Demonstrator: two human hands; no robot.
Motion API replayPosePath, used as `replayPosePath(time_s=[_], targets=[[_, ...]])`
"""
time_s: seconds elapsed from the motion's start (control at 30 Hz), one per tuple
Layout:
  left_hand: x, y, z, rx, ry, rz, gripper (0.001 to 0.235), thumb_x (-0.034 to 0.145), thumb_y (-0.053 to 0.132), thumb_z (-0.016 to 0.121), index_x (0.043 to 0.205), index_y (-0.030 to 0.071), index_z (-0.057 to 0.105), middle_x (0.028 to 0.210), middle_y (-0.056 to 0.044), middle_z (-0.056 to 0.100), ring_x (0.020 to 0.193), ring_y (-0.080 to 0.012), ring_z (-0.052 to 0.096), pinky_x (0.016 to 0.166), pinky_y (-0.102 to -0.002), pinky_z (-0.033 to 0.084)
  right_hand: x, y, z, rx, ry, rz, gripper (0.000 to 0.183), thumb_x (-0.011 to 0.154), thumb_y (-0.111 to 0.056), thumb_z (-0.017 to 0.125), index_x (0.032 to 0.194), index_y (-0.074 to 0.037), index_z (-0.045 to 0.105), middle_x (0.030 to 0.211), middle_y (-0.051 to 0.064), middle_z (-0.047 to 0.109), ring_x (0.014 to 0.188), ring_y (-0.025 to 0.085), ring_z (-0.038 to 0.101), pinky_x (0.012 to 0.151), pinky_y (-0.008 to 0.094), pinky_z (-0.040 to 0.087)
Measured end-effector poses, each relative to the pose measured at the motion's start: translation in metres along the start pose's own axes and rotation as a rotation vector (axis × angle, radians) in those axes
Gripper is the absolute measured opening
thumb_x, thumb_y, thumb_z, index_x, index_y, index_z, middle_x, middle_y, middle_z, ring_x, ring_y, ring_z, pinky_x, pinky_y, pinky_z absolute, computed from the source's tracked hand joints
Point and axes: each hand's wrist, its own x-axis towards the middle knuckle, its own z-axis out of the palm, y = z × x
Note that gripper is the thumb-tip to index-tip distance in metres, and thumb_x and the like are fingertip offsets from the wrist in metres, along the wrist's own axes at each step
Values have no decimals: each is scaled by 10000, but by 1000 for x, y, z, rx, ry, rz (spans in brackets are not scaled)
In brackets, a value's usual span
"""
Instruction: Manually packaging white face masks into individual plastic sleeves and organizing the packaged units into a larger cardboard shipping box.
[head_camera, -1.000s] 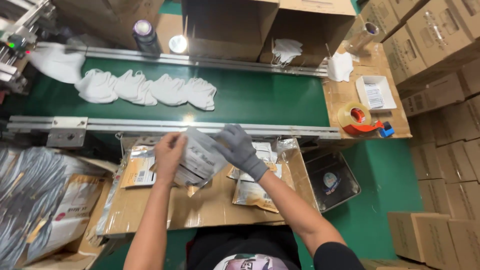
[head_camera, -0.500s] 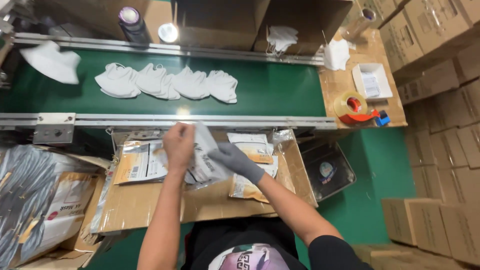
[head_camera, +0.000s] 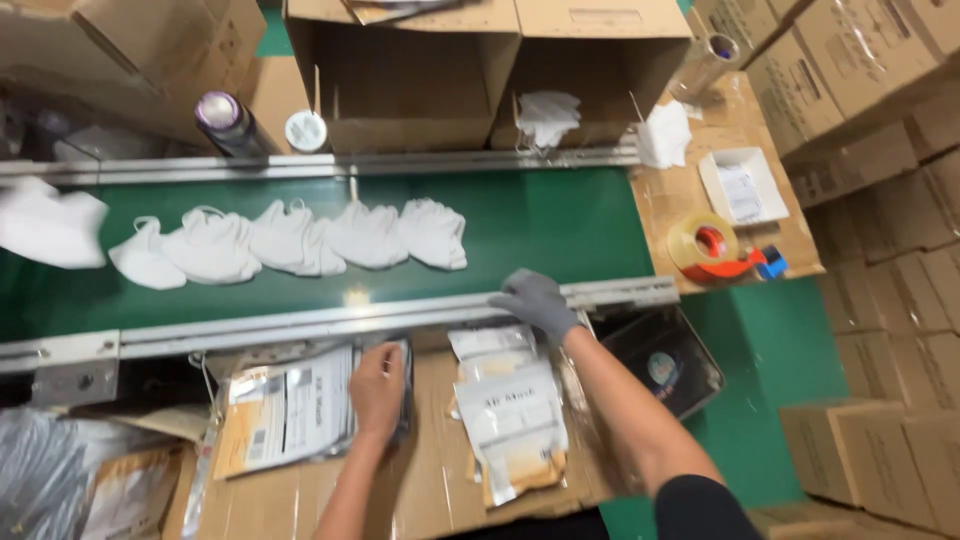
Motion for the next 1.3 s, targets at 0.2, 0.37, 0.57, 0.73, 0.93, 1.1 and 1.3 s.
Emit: replayPosePath(time_s=[0.2, 0.37, 0.57, 0.73, 0.93, 1.1, 1.3], targets=[[162, -40, 40, 253, -7, 254, 129, 941, 91, 624, 1002, 13, 707, 1047, -192, 683, 989, -407, 646, 846, -466, 521, 162, -71, 48, -222, 475, 297, 820, 596, -775, 728, 926, -25, 772, 979, 220, 707, 915, 405, 676, 728, 554, 530], [231, -23, 98, 566, -173, 63, 378, 868, 308, 716, 989, -46, 658, 1056, -242, 638, 932, -421, 647, 773, -494, 534, 192, -12, 62, 459, 189, 318, 423, 680, -384, 779, 934, -45, 790, 901, 163, 764, 832, 304, 737, 732, 414, 585], [245, -67, 150, 711, -378, 4, 236, 852, 205, 712, 968, 3, 673, 1006, -222, 676, 890, -379, 699, 704, -481, 565, 167, 10, 40, 867, 286, 282, 359, 728, -177, 835, 1000, 30, 725, 921, 134, 776, 797, 211, 767, 688, 332, 615], [196, 15, 139, 308, -335, 407, 155, 845, 173, 712, 906, 37, 668, 1000, -222, 676, 1021, -398, 636, 920, -505, 519, 182, -31, 55, 1674, -113, 274, 413, 842, -154, 805, 1195, 35, 706, 1064, 99, 754, 894, 173, 725, 770, 298, 583], [244, -58, 47, 794, 154, 46, 589, 619, 424, 786, 985, -18, 653, 1051, -231, 650, 961, -396, 600, 768, -559, 462, 167, 23, 49, 1337, 203, 246, 410, 765, -27, 749, 1160, 67, 688, 1043, 155, 748, 878, 241, 745, 782, 351, 623], [211, -98, 111, 636, -218, 290, 80, 876, 101, 598, 878, 63, 668, 1024, -164, 686, 981, -351, 674, 824, -489, 535, 186, -62, 63, 1587, -65, 271, 386, 856, -120, 772, 1193, 43, 678, 1077, 125, 738, 899, 200, 719, 801, 327, 595], [240, -17, -9, 416, 132, 223, 483, 660, 316, 892, 976, 37, 656, 964, -168, 645, 934, -391, 598, 834, -514, 426, 198, -42, 67, 1359, 116, 175, 387, 786, -36, 720, 1152, 88, 694, 1028, 167, 750, 861, 245, 738, 773, 363, 606]])
